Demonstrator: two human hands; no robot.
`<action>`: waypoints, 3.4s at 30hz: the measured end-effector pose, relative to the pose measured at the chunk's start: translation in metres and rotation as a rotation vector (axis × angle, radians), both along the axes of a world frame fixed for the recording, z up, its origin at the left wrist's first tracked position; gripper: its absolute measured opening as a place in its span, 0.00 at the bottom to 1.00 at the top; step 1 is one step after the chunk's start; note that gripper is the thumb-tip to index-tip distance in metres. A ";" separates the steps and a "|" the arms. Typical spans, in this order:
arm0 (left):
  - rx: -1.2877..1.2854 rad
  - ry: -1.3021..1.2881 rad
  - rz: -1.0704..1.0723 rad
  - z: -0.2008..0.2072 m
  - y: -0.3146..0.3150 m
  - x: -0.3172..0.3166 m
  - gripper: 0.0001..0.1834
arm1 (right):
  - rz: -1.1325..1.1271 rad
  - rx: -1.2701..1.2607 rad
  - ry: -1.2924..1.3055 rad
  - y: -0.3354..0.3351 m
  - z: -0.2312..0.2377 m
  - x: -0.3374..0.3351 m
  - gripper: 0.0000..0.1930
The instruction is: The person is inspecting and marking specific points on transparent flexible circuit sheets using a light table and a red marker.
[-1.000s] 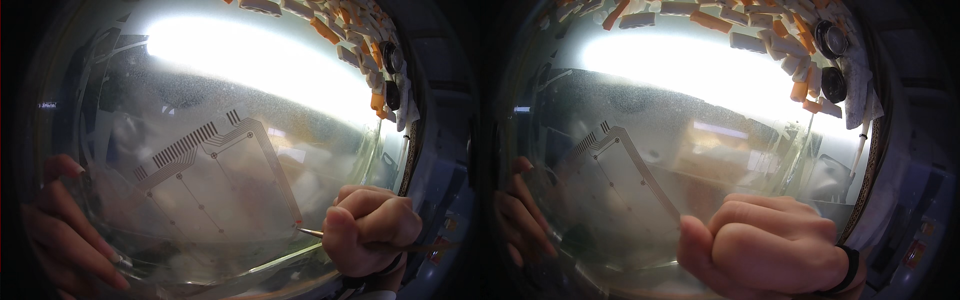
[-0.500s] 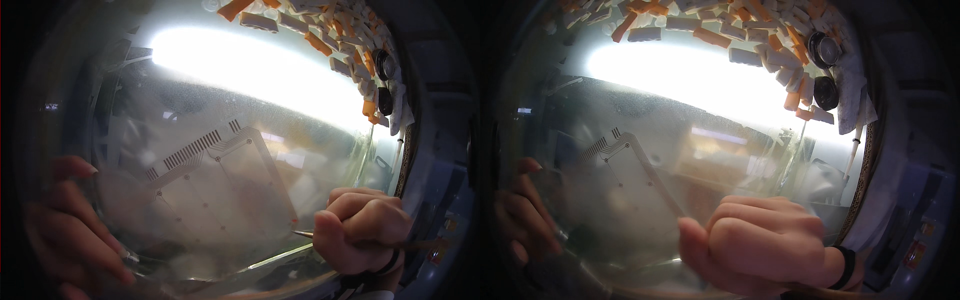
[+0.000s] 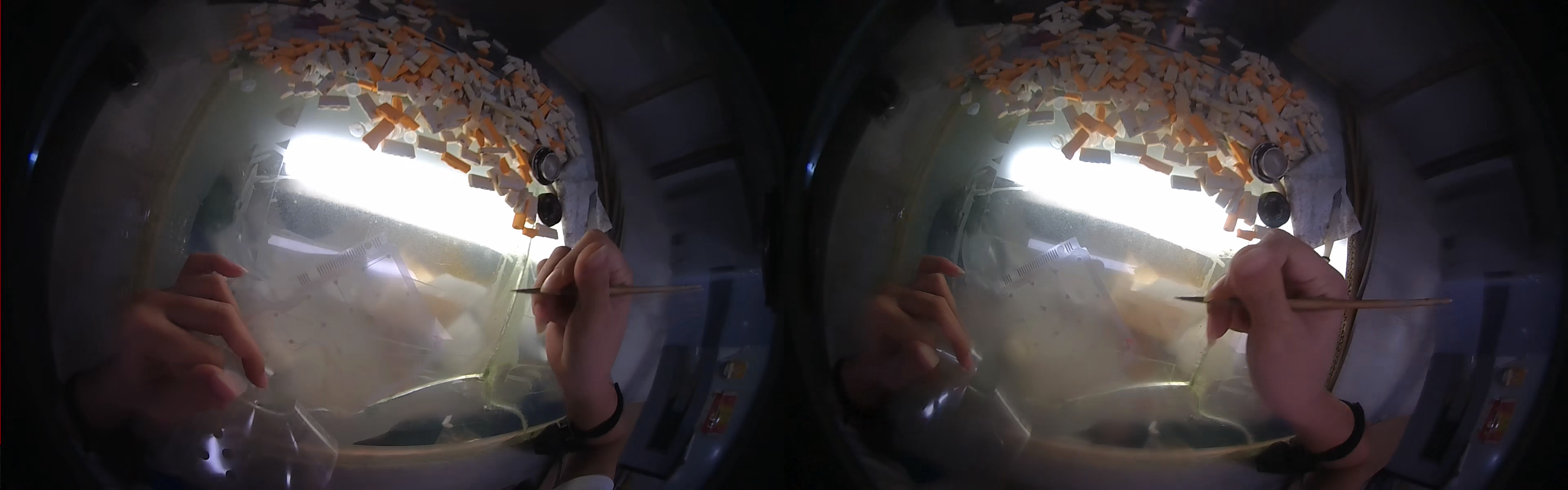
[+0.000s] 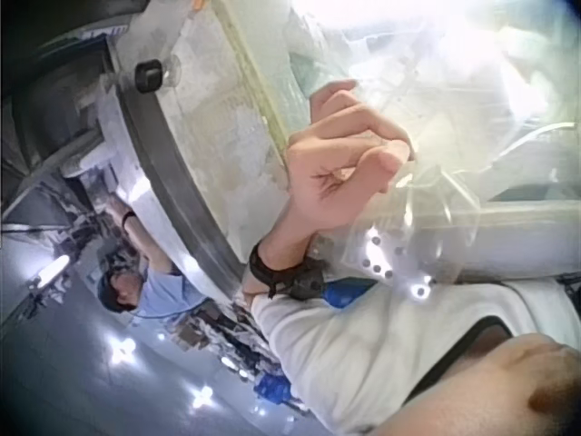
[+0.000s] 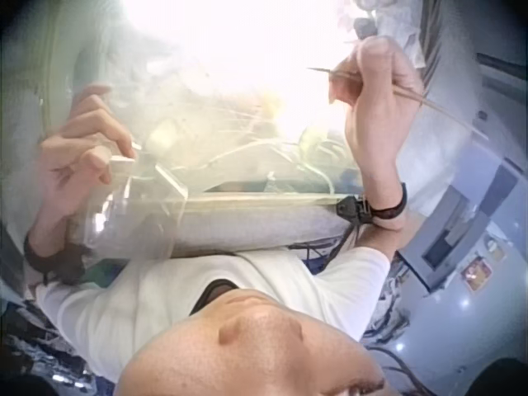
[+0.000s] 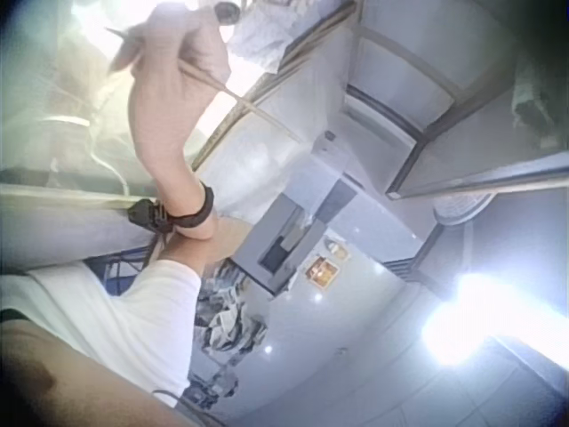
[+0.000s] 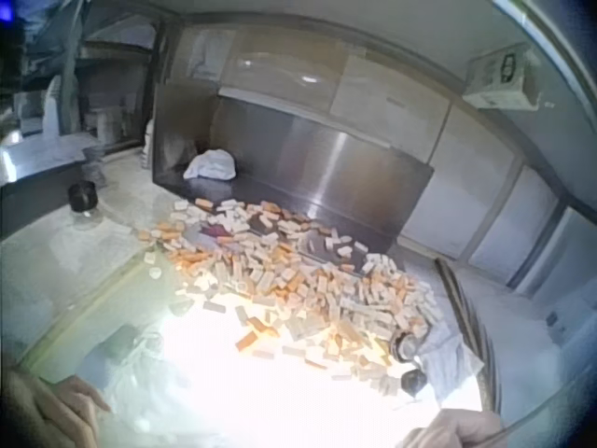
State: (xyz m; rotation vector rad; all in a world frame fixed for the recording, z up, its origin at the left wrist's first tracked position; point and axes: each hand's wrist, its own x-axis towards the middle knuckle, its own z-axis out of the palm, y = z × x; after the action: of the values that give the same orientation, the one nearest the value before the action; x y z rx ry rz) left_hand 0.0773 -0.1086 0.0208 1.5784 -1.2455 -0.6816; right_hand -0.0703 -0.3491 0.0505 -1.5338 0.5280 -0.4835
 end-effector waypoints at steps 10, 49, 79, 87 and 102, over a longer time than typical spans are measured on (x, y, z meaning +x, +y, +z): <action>-0.061 0.017 -0.025 0.002 0.005 -0.001 0.15 | -0.182 -1.332 0.376 -0.077 0.045 -0.008 0.09; -0.280 0.000 0.128 -0.003 0.014 -0.018 0.06 | 0.464 -1.410 0.329 -0.020 0.006 0.094 0.06; -0.267 -0.103 0.131 -0.010 0.008 -0.017 0.05 | 0.371 -0.587 0.322 0.024 0.023 0.007 0.02; -0.234 -0.219 0.107 -0.005 0.005 -0.017 0.05 | 0.443 -0.817 0.373 0.030 0.011 -0.006 0.02; -0.151 0.073 0.041 -0.001 0.007 -0.018 0.13 | 0.426 -0.984 0.128 0.024 -0.013 -0.004 0.04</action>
State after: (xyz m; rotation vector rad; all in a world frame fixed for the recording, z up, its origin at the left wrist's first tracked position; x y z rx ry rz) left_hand 0.0591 -0.1020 0.0194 1.4386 -1.1795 -0.5999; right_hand -0.0748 -0.3250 0.0374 -2.5554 0.0072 -0.3142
